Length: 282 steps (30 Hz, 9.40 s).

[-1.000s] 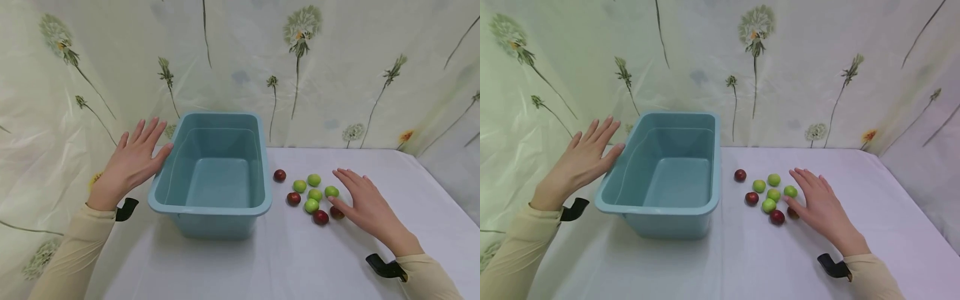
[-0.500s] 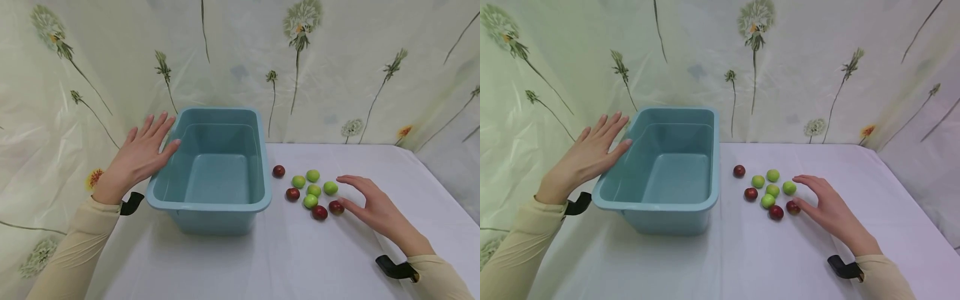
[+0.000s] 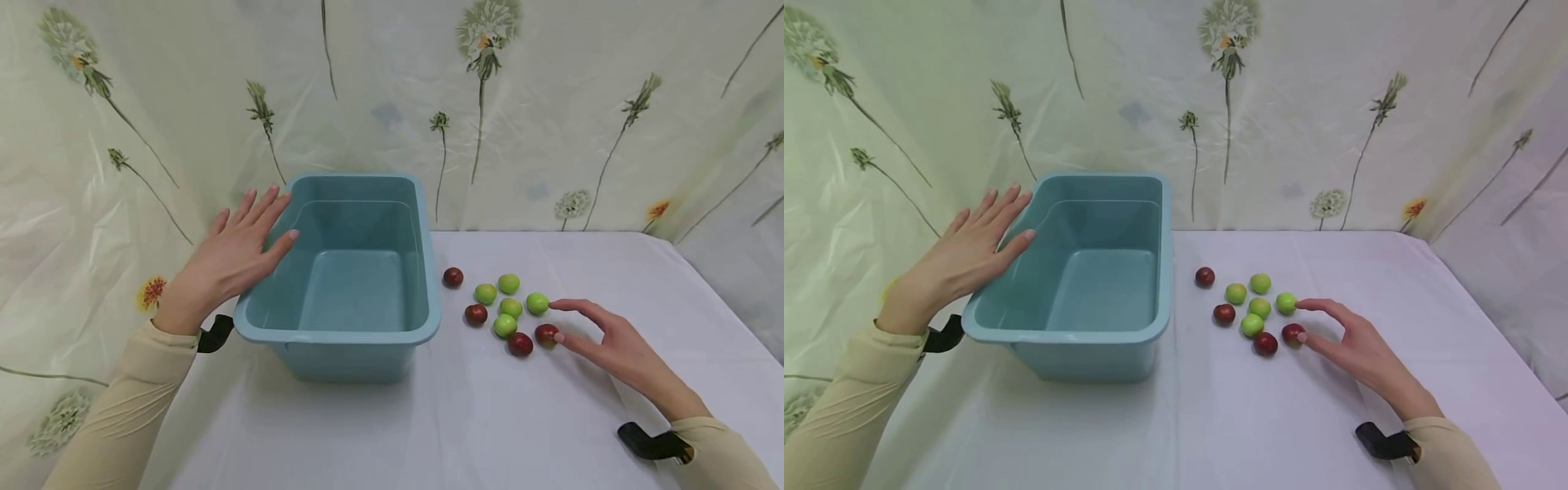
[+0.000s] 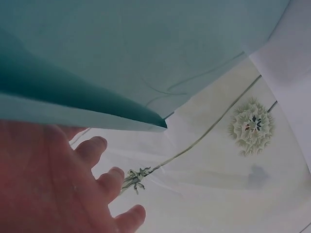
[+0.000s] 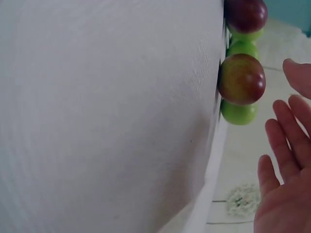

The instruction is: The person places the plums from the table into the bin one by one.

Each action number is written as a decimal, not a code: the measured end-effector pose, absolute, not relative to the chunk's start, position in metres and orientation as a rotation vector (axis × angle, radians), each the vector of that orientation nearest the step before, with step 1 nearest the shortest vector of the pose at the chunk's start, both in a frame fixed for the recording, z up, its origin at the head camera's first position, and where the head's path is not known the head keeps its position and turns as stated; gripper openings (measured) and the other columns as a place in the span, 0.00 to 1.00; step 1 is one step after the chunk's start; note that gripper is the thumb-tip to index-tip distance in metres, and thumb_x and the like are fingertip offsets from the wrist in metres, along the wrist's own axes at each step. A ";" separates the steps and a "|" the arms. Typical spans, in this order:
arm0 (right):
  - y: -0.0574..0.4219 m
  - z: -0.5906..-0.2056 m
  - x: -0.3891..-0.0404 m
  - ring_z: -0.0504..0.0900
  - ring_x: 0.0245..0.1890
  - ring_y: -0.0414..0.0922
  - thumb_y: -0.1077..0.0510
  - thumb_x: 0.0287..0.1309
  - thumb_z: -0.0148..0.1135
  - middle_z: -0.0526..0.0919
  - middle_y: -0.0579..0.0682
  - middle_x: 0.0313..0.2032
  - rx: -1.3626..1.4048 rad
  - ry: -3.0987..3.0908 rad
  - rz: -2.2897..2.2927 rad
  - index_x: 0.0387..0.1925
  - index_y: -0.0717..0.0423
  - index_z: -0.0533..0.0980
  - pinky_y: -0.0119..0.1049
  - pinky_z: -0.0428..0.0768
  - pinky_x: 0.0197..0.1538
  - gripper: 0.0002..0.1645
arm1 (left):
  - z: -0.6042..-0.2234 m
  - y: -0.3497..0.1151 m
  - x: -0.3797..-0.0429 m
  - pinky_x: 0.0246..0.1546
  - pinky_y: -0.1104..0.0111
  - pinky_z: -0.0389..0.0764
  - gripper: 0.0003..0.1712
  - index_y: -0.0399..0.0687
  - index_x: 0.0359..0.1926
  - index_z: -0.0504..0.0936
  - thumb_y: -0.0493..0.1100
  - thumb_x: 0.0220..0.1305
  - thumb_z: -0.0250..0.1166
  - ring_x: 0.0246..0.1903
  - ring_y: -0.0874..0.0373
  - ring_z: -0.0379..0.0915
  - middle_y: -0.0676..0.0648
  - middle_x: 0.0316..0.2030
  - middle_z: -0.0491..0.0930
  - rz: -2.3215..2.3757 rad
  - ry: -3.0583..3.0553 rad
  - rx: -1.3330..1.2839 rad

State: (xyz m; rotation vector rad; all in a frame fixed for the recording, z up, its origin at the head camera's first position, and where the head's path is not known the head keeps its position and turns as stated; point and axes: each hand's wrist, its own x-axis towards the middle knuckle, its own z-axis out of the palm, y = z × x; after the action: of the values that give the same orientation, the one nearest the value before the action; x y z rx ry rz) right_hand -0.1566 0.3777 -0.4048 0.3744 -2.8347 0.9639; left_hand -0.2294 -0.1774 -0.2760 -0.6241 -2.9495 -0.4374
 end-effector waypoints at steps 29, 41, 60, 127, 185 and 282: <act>0.382 -0.413 -0.163 0.64 0.60 0.27 0.49 0.59 0.70 0.77 0.46 0.58 0.412 -2.930 1.025 0.61 0.45 0.74 0.14 0.58 0.54 0.29 | -0.280 -0.173 -0.225 0.68 0.38 0.34 0.42 0.48 0.79 0.41 0.62 0.76 0.43 0.75 0.44 0.27 0.46 0.78 0.36 -0.375 -3.127 -0.564; 0.380 -0.413 -0.168 0.70 0.60 0.44 0.48 0.60 0.69 0.78 0.51 0.57 0.455 -3.015 0.989 0.61 0.49 0.75 0.19 0.64 0.56 0.29 | -0.279 -0.171 -0.227 0.69 0.41 0.35 0.44 0.45 0.79 0.39 0.63 0.75 0.42 0.76 0.46 0.28 0.45 0.78 0.35 -0.388 -3.137 -0.554; 0.379 -0.406 -0.166 0.67 0.55 0.25 0.47 0.59 0.70 0.80 0.48 0.54 0.434 -2.993 0.942 0.58 0.46 0.76 0.19 0.66 0.52 0.26 | -0.280 -0.170 -0.230 0.69 0.41 0.33 0.40 0.45 0.79 0.39 0.57 0.77 0.41 0.76 0.47 0.27 0.46 0.78 0.34 -0.396 -3.136 -0.543; 0.303 -0.333 -0.204 0.72 0.55 0.31 0.47 0.62 0.67 0.80 0.44 0.49 0.280 -2.623 1.150 0.55 0.45 0.77 0.56 0.68 0.61 0.21 | -0.278 -0.169 -0.229 0.69 0.40 0.35 0.43 0.46 0.79 0.40 0.63 0.75 0.42 0.76 0.45 0.29 0.45 0.78 0.36 -0.373 -3.143 -0.503; 0.208 -0.288 -0.245 0.73 0.57 0.41 0.50 0.61 0.68 0.80 0.42 0.51 0.639 -2.399 1.323 0.58 0.47 0.77 0.53 0.68 0.63 0.24 | -0.280 -0.170 -0.227 0.69 0.40 0.34 0.43 0.46 0.79 0.39 0.62 0.76 0.42 0.75 0.44 0.28 0.45 0.78 0.35 -0.405 -3.145 -0.508; 0.167 -0.258 -0.267 0.73 0.58 0.41 0.48 0.60 0.69 0.80 0.41 0.54 0.892 -2.589 1.179 0.57 0.45 0.78 0.52 0.68 0.63 0.24 | -0.281 -0.171 -0.229 0.69 0.39 0.36 0.43 0.47 0.79 0.39 0.62 0.76 0.42 0.75 0.45 0.28 0.45 0.78 0.35 -0.364 -3.136 -0.502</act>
State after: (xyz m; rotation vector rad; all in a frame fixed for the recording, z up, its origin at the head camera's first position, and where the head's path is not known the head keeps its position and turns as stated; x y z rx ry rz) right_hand -0.2670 0.1669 -0.2585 0.8923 -2.5886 1.1790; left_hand -0.2290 -0.1708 -0.2807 -0.5023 -3.1357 -0.3641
